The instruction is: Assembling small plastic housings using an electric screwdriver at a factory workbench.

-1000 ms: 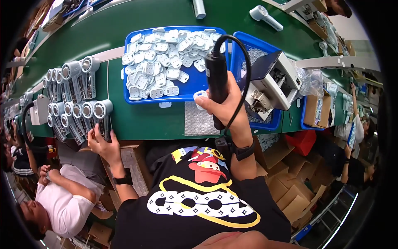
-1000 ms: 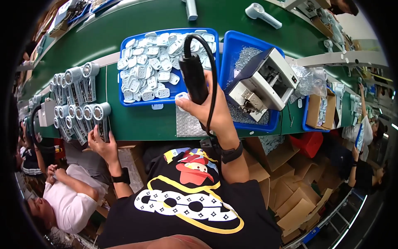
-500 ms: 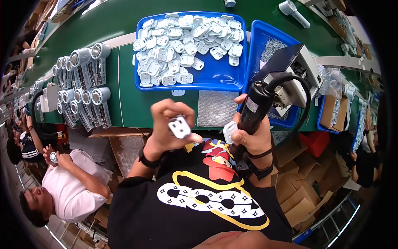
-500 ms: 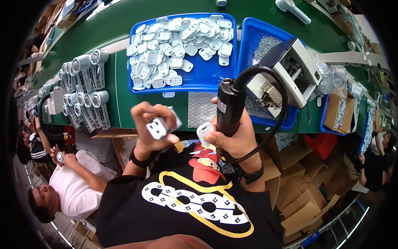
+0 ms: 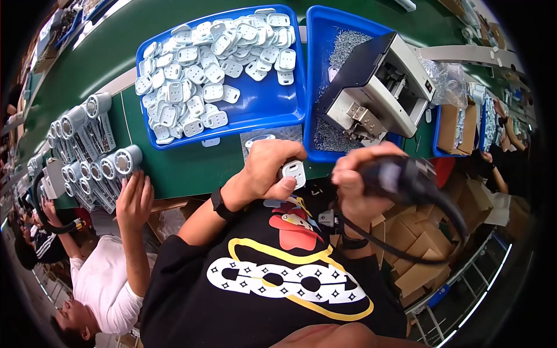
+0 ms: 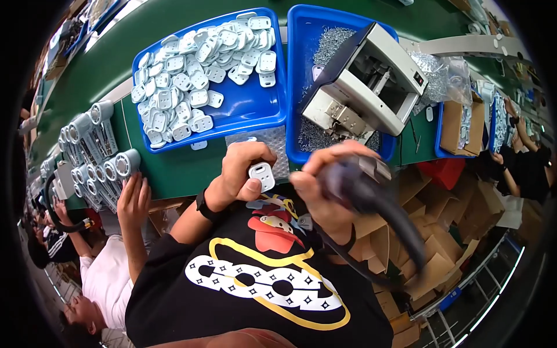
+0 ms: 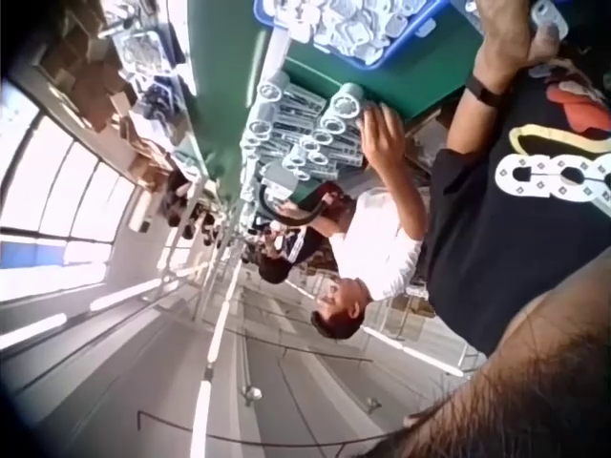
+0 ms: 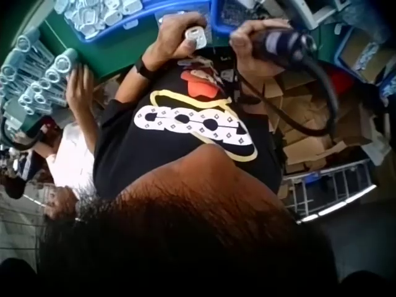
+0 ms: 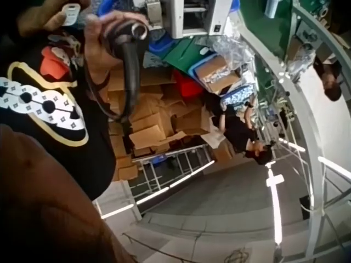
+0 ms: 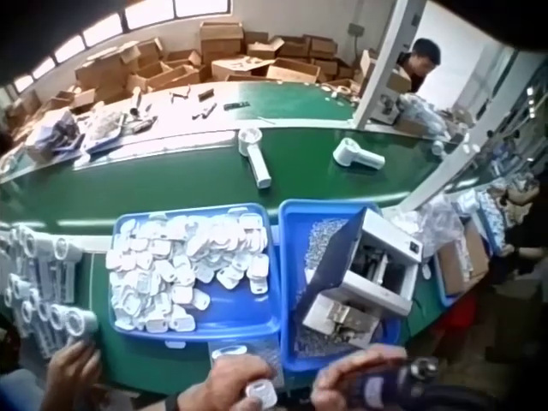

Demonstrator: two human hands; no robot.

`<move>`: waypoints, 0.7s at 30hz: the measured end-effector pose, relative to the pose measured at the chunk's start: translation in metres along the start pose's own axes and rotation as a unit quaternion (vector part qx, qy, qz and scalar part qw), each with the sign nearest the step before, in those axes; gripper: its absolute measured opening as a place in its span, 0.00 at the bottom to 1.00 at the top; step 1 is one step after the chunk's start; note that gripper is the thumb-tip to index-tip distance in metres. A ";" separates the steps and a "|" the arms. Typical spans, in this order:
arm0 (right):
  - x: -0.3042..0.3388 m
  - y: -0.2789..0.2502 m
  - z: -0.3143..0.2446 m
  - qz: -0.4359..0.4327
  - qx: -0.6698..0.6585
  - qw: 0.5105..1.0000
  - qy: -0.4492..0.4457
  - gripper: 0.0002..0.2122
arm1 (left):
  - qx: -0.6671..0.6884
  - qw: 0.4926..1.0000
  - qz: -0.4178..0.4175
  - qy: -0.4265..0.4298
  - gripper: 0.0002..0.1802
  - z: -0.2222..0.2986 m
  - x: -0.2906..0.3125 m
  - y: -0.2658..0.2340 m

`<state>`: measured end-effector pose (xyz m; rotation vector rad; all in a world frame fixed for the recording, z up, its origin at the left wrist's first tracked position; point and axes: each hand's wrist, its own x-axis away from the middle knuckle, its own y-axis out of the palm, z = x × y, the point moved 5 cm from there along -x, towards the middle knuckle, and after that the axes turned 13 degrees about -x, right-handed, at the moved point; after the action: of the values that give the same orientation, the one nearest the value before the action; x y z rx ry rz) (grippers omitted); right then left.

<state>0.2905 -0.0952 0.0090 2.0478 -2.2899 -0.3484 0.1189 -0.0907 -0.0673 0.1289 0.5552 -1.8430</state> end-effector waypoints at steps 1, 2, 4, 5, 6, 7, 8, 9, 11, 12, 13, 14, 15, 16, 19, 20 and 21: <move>-0.013 0.000 -0.022 0.029 -0.061 0.990 -0.120 0.22 | 0.001 1.000 0.000 -0.003 0.24 0.000 -0.001 0.001; -0.024 -0.001 -0.038 0.039 -0.089 0.978 -0.185 0.20 | -0.015 1.000 0.014 0.016 0.23 0.004 -0.004 0.002; -0.042 -0.008 -0.042 0.048 -0.117 0.961 -0.246 0.17 | -0.046 0.997 0.043 0.055 0.22 0.011 -0.009 0.002; -0.054 -0.013 -0.034 0.061 -0.083 0.969 -0.225 0.17 | -0.045 0.997 0.043 0.053 0.22 0.012 -0.011 0.003; -0.063 -0.017 -0.027 0.073 -0.049 0.975 -0.205 0.17 | -0.042 0.997 0.042 0.052 0.22 0.013 -0.013 0.004; -0.067 -0.018 -0.021 0.082 -0.016 0.980 -0.182 0.16 | -0.042 0.997 0.044 0.049 0.22 0.013 -0.013 0.004; -0.064 -0.017 -0.020 0.079 -0.017 0.980 -0.179 0.16 | -0.041 0.997 0.046 0.045 0.23 0.013 -0.013 0.004; -0.059 -0.014 -0.018 0.067 -0.059 0.983 -0.159 0.16 | -0.044 0.997 0.049 0.041 0.23 0.012 -0.011 0.004; -0.042 -0.007 -0.019 0.042 -0.143 0.982 -0.115 0.17 | -0.045 0.997 0.050 0.036 0.23 0.012 -0.008 0.004; -0.032 -0.003 -0.032 0.016 -0.175 0.976 -0.127 0.18 | -0.042 0.997 0.047 0.034 0.24 0.011 -0.008 0.006; -0.024 0.003 -0.048 -0.010 -0.208 0.968 -0.138 0.20 | -0.042 0.998 0.048 0.030 0.24 0.010 -0.010 0.006; -0.013 0.011 -0.065 -0.013 -0.220 0.964 -0.147 0.21 | -0.046 0.997 0.049 0.030 0.24 0.013 -0.005 0.007; -0.013 0.019 -0.076 -0.020 -0.232 0.959 -0.163 0.21 | -0.050 0.997 0.053 0.037 0.24 0.011 -0.008 0.005; -0.015 0.022 -0.076 -0.018 -0.232 0.959 -0.160 0.21 | -0.055 0.996 0.057 0.043 0.24 0.010 -0.009 0.004; -0.022 0.036 -0.081 -0.114 -0.221 0.957 -0.153 0.17 | -0.049 0.996 0.068 0.042 0.24 0.011 -0.010 0.006; -0.023 0.038 -0.079 -0.116 -0.220 0.957 -0.150 0.17 | -0.046 0.995 0.072 0.042 0.23 0.011 -0.010 0.006; -0.025 0.041 -0.075 -0.124 -0.226 0.956 -0.141 0.17 | -0.046 0.995 0.075 0.039 0.23 0.011 -0.010 0.005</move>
<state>0.2679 -0.0764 0.0925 2.1351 -1.8317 -1.1274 0.1286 -0.0874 -0.0555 0.1777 0.6662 -1.6703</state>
